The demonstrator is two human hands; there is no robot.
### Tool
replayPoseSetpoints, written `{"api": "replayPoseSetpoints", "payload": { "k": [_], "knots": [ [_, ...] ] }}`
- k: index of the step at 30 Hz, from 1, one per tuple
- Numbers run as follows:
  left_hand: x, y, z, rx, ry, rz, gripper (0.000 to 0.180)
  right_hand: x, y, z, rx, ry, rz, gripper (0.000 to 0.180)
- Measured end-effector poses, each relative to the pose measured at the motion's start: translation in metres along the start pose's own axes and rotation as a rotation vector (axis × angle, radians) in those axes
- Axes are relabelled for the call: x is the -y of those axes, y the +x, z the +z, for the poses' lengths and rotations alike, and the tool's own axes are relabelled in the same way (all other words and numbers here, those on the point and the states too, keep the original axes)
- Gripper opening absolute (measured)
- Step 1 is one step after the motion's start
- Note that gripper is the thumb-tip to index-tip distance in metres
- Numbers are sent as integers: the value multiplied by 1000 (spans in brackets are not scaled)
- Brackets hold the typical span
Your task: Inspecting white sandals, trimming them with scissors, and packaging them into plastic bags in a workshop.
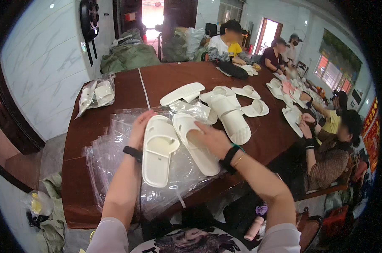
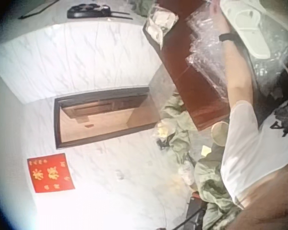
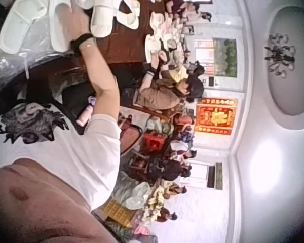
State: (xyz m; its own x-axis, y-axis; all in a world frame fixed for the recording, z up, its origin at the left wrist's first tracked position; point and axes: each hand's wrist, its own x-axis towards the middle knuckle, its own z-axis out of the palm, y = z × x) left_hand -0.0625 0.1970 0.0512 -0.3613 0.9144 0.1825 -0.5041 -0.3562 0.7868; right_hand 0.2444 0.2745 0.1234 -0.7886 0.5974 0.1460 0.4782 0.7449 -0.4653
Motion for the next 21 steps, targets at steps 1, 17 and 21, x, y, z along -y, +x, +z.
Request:
{"api": "replayPoseSetpoints", "payload": {
  "k": [1,17,21],
  "knots": [
    [-9,0,4,-115,113,69,34,10,-6,1,6,73,81,48],
    [-235,-43,94,-24,969,518,18,-34,-10,23,-135,-270,-325,47],
    [-177,-42,116,285,1500,200,13,-26,-9,18,-130,-254,-320,44]
  ]
}}
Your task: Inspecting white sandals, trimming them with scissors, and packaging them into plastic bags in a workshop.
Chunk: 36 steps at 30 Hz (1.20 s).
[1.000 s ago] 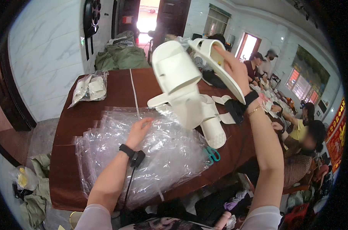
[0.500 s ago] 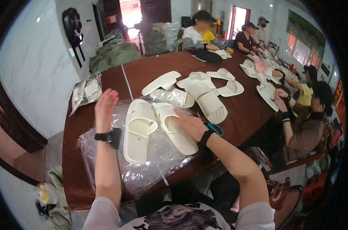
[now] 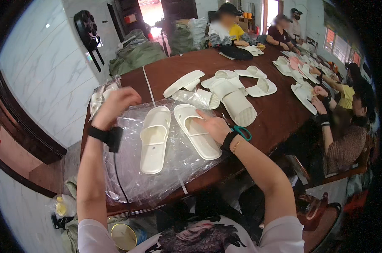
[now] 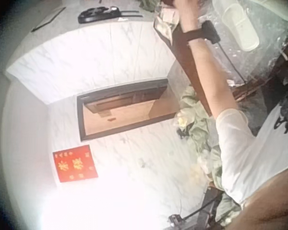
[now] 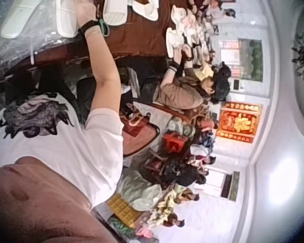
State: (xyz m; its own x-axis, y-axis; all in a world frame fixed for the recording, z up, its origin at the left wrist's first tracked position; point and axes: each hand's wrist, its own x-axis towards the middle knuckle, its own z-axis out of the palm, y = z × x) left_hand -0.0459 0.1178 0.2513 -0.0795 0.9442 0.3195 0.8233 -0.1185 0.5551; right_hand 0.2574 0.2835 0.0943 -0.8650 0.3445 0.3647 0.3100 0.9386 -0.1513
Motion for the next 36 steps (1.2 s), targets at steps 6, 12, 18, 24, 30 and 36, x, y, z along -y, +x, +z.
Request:
{"api": "replayPoseSetpoints", "payload": {
  "k": [6,12,18,24,30,36],
  "knots": [
    [2,-62,127,92,-283,-79,33,-15,-3,1,1,117,-2,35],
    [10,-84,171,-87,-337,58,36,-32,0,-71,-75,275,100,17],
    [20,-80,182,-137,-420,59,23,-75,-75,-56,66,-184,258,21],
    [34,-83,184,-236,-501,-2,21,-31,-88,-36,127,-179,211,43],
    [33,-81,190,-339,-522,-18,11,-27,-98,-52,252,-59,347,56],
    [39,-81,195,-364,-576,18,6,-49,-122,-70,122,801,714,58]
  ]
}}
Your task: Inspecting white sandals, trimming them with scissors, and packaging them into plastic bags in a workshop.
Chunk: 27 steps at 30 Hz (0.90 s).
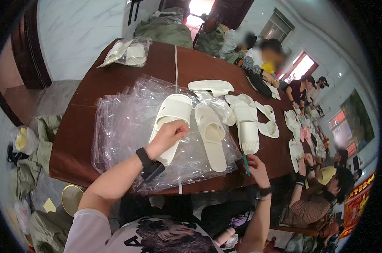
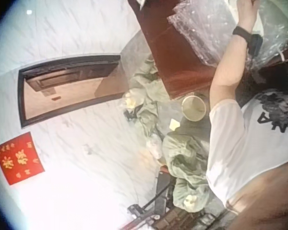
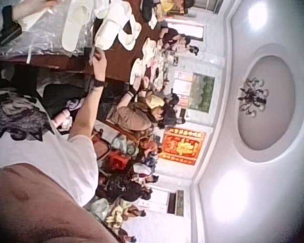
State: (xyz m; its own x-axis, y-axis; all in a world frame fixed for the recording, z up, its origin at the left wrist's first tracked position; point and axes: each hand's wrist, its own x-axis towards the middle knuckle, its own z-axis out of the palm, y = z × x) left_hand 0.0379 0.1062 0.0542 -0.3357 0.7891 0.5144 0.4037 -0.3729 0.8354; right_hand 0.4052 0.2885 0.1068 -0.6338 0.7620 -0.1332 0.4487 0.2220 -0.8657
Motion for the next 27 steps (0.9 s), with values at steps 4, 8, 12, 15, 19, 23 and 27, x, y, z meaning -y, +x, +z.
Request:
{"api": "replayPoseSetpoints", "payload": {
  "k": [4,8,12,15,19,23,27],
  "knots": [
    [1,2,0,-21,-22,-15,5,52,-30,40,-22,456,-142,59],
    [-1,2,-1,2,-117,-108,6,104,-36,101,259,457,-25,51],
    [1,2,1,-9,-122,-105,6,124,-19,131,528,533,79,47],
    [1,3,6,-14,-148,-90,7,129,-12,142,553,554,129,49],
    [0,4,5,-11,-165,-89,7,131,6,145,573,440,160,51],
    [0,2,0,-6,-172,-118,6,139,-1,149,533,368,126,51],
    [-2,5,0,-3,-207,-108,6,139,-7,146,565,378,190,51]
  ]
}}
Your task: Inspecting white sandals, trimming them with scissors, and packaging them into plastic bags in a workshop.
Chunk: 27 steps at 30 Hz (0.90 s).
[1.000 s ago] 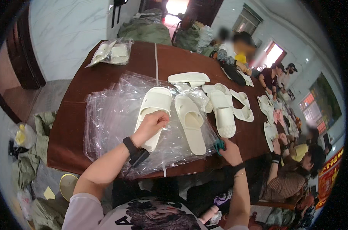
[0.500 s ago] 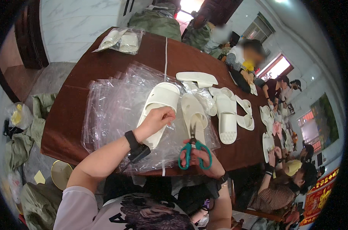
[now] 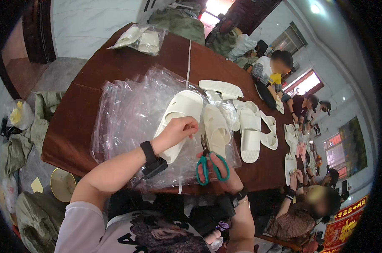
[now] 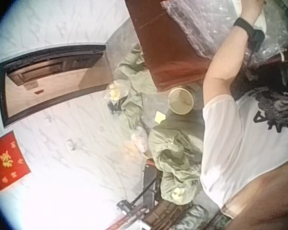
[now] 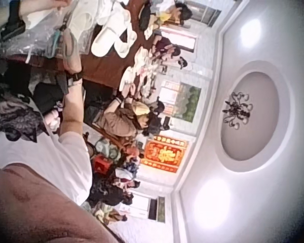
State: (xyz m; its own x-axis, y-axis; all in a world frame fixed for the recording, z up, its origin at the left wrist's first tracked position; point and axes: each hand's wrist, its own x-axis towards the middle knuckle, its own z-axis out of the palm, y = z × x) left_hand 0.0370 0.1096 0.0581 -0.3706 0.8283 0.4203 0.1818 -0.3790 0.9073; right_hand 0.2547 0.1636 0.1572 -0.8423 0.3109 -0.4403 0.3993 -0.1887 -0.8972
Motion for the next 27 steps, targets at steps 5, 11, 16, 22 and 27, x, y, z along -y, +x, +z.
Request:
{"api": "replayPoseSetpoints", "payload": {
  "k": [5,11,16,22,27],
  "knots": [
    [-3,-1,0,27,2,-17,6,9,15,1,-157,-69,-71,52],
    [-6,0,2,26,-45,-18,5,3,15,-14,-180,-83,-176,44],
    [-17,0,-7,48,-68,34,5,-1,-9,-34,-471,-184,-293,32],
    [-39,8,-24,-158,-361,149,5,-55,-36,-112,-1050,-1259,-307,35],
    [-70,13,-41,-351,-396,310,9,-91,-40,-148,-914,-1450,-121,42]
  ]
}}
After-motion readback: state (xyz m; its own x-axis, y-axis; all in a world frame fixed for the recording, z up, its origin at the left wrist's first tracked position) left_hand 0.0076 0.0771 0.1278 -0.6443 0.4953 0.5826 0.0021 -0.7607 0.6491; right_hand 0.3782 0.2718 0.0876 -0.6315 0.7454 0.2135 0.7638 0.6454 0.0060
